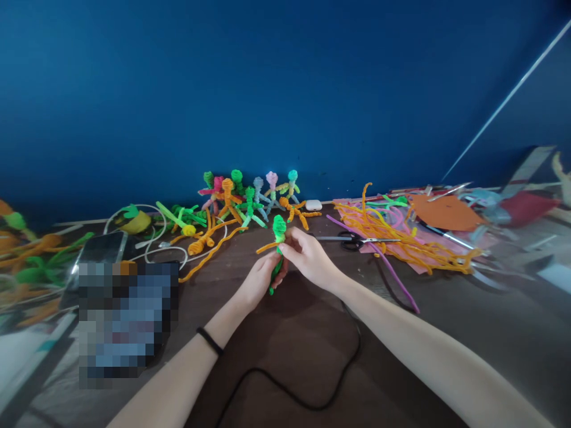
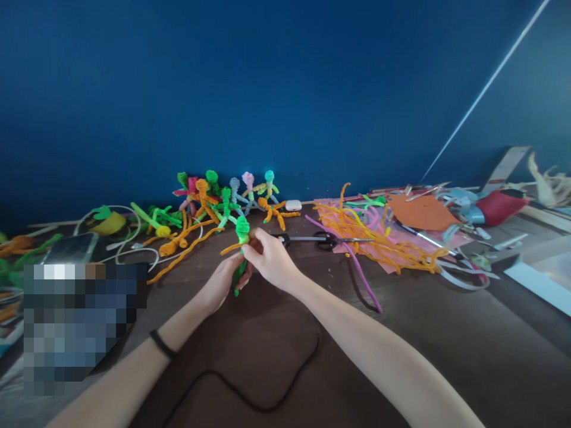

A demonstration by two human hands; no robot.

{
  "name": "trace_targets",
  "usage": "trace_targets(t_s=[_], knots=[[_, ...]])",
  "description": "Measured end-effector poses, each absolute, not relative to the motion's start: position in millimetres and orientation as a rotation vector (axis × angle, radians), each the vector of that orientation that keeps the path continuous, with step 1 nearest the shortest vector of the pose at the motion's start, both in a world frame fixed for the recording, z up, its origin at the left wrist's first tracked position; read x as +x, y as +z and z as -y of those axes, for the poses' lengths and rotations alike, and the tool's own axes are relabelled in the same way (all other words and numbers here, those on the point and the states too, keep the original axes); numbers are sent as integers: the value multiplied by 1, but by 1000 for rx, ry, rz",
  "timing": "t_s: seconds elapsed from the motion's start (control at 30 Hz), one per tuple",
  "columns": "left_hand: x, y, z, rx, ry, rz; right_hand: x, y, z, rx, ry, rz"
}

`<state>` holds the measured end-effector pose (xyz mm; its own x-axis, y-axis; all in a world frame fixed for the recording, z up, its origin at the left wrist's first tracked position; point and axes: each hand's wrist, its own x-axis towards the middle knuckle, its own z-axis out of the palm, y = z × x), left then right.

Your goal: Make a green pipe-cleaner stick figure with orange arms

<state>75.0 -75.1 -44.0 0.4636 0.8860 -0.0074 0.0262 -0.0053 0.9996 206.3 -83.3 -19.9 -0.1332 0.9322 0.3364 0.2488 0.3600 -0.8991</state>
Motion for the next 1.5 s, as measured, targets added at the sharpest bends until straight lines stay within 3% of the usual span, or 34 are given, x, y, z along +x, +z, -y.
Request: trace_targets(t_s=[1.5], knots=[[74,-45,75,1479,825,-854,207,-22,82,-1037,926,1576]])
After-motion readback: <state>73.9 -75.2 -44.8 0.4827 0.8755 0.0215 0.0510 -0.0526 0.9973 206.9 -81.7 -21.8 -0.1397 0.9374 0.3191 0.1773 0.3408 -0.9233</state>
